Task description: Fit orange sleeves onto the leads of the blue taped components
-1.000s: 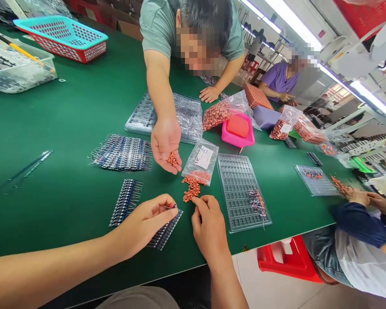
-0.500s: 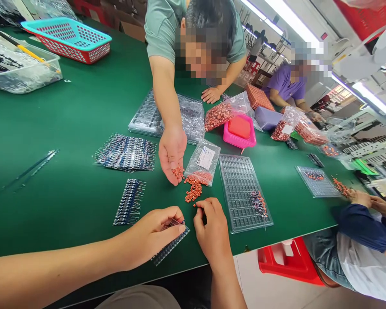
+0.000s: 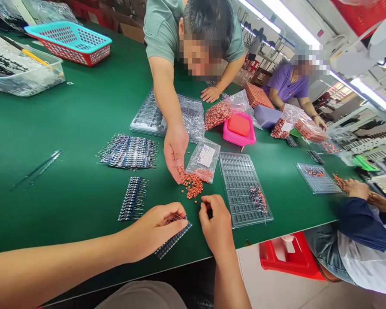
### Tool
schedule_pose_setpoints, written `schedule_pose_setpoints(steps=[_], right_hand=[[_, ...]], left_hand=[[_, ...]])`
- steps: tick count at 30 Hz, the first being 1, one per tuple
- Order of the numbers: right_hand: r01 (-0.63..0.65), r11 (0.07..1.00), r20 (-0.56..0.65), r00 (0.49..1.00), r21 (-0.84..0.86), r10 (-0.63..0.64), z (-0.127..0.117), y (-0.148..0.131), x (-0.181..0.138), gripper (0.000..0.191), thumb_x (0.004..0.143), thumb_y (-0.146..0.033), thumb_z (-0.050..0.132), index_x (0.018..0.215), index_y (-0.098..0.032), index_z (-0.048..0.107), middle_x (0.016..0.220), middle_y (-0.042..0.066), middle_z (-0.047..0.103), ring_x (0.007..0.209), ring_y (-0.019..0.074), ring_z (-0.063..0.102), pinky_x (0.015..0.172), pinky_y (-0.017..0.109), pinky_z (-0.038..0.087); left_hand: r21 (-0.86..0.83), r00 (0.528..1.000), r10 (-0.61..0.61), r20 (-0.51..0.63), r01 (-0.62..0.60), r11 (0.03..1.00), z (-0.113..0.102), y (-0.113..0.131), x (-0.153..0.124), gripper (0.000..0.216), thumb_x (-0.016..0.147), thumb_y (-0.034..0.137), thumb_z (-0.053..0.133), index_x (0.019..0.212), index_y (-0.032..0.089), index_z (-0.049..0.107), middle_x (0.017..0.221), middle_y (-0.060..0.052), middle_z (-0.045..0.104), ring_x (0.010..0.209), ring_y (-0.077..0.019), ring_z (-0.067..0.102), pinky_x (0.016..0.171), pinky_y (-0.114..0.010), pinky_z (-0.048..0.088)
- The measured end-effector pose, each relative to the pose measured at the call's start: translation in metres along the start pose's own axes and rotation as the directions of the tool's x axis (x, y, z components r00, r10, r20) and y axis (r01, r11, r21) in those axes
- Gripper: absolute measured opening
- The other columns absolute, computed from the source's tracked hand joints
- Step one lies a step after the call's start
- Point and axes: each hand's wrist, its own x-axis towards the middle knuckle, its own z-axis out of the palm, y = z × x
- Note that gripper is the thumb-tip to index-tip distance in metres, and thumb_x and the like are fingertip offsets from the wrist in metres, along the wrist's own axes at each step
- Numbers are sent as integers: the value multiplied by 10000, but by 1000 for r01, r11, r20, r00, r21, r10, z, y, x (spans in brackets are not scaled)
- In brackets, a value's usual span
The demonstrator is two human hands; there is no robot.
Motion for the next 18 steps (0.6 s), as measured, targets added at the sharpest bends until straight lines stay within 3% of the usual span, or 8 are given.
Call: schedule_pose_setpoints(steps=[5, 13, 18], right_hand=[[-9, 1000, -4, 1000, -21, 9, -5, 5, -3, 145, 953, -256, 526, 991, -220, 661, 891, 42, 657, 659, 156, 585, 640, 296, 522], [67, 995, 144, 988, -69, -56, -6, -11, 9, 162, 922, -168, 552, 991, -227, 686, 915, 41, 651, 752, 166, 642, 669, 281, 515], [113, 985, 174, 981, -134, -89, -2, -14, 15, 153, 894, -130, 527, 837, -224, 632, 849, 25, 602, 706, 155, 596, 621, 266, 473]], left_hand=[[0, 1000, 7, 6, -7, 1000, 1, -1, 0, 191, 870, 351, 560, 795, 175, 556, 714, 40, 524, 669, -142, 433, 628, -282, 351], [-4, 1000, 20, 3, -20, 1000, 1, -2, 0, 187, 875, 340, 542, 789, 175, 538, 696, 53, 481, 667, -139, 418, 629, -283, 350], [6, 1000, 28, 9, -28, 1000, 1, -5, 1, 195, 874, 353, 547, 794, 175, 539, 705, 54, 480, 667, -137, 417, 627, -279, 343]])
